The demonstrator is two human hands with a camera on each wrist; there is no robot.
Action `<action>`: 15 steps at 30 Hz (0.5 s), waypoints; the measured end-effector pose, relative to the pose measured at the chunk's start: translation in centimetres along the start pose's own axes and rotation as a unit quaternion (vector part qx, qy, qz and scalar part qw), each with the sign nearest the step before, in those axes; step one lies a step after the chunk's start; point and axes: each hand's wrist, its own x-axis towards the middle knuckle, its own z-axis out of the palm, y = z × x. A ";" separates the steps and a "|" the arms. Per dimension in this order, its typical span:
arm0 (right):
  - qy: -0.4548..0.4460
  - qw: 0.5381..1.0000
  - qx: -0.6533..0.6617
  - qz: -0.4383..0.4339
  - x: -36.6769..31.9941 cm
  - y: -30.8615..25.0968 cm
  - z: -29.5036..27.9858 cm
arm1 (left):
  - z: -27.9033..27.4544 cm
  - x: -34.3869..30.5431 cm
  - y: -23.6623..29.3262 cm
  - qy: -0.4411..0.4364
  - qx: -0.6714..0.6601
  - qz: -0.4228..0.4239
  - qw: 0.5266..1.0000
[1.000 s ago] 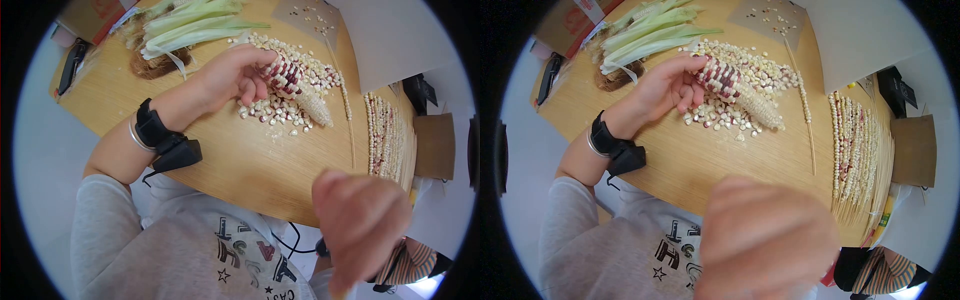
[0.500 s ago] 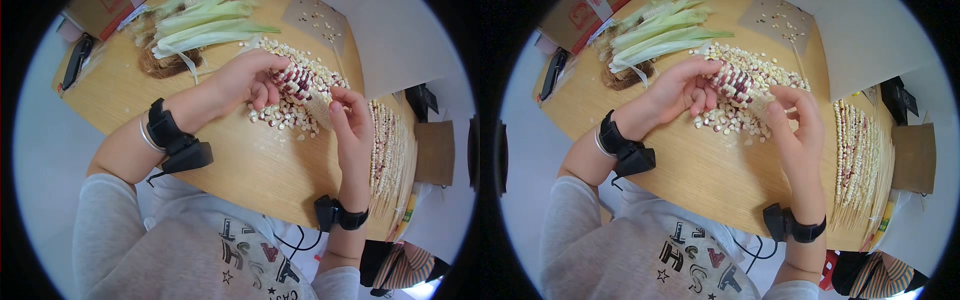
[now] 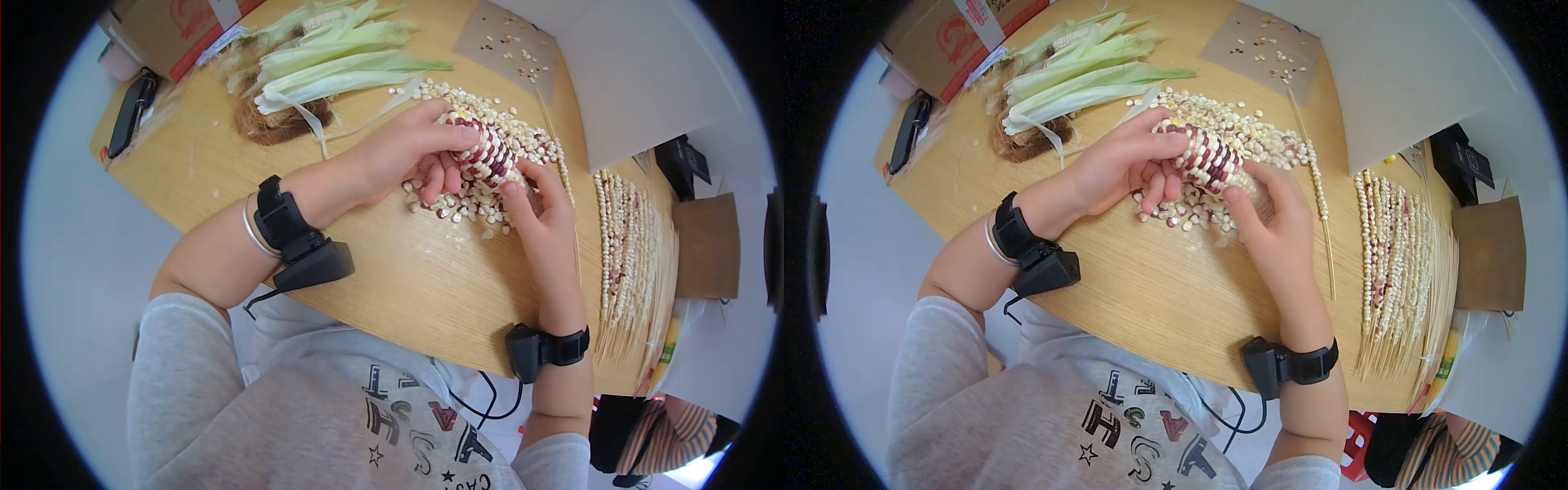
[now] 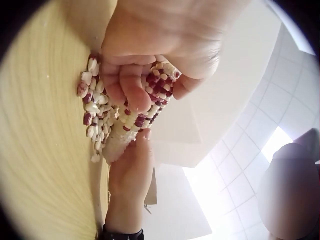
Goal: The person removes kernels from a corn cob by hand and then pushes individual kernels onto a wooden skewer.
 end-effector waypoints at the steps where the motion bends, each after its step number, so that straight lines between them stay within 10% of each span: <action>1: 0.004 1.000 -0.013 0.003 -0.1 0.0 0.1 | 0.0 -0.1 0.0 0.001 0.006 -0.004 1.000; 15: 0.024 0.986 -0.132 -0.101 -0.2 -0.4 0.0 | 0.0 0.0 -0.2 0.004 0.019 -0.020 1.000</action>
